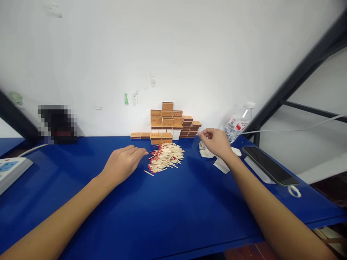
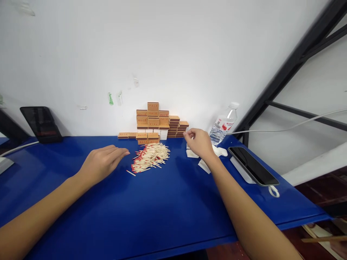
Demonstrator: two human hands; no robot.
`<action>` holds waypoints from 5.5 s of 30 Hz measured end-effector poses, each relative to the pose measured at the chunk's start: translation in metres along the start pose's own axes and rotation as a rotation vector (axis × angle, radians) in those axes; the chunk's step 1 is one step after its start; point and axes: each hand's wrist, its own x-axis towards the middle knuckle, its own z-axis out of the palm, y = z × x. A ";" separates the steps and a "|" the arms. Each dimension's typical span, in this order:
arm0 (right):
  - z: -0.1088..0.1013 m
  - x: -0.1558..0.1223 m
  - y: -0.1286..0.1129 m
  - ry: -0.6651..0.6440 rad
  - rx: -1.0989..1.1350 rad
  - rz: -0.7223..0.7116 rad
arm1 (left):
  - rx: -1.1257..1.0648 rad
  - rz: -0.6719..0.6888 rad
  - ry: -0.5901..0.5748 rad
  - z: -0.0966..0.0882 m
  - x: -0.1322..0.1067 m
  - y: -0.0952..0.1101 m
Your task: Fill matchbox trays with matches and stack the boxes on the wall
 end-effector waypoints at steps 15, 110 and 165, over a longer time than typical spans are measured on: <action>0.017 0.084 0.000 -0.065 0.306 0.560 | 0.067 0.013 -0.020 -0.006 0.005 0.003; 0.021 -0.032 -0.124 -0.514 -0.535 -0.657 | -0.209 0.022 -0.492 -0.012 0.003 0.064; 0.012 -0.081 -0.085 -0.541 0.422 -0.367 | -0.371 -0.092 -0.476 -0.014 0.006 0.059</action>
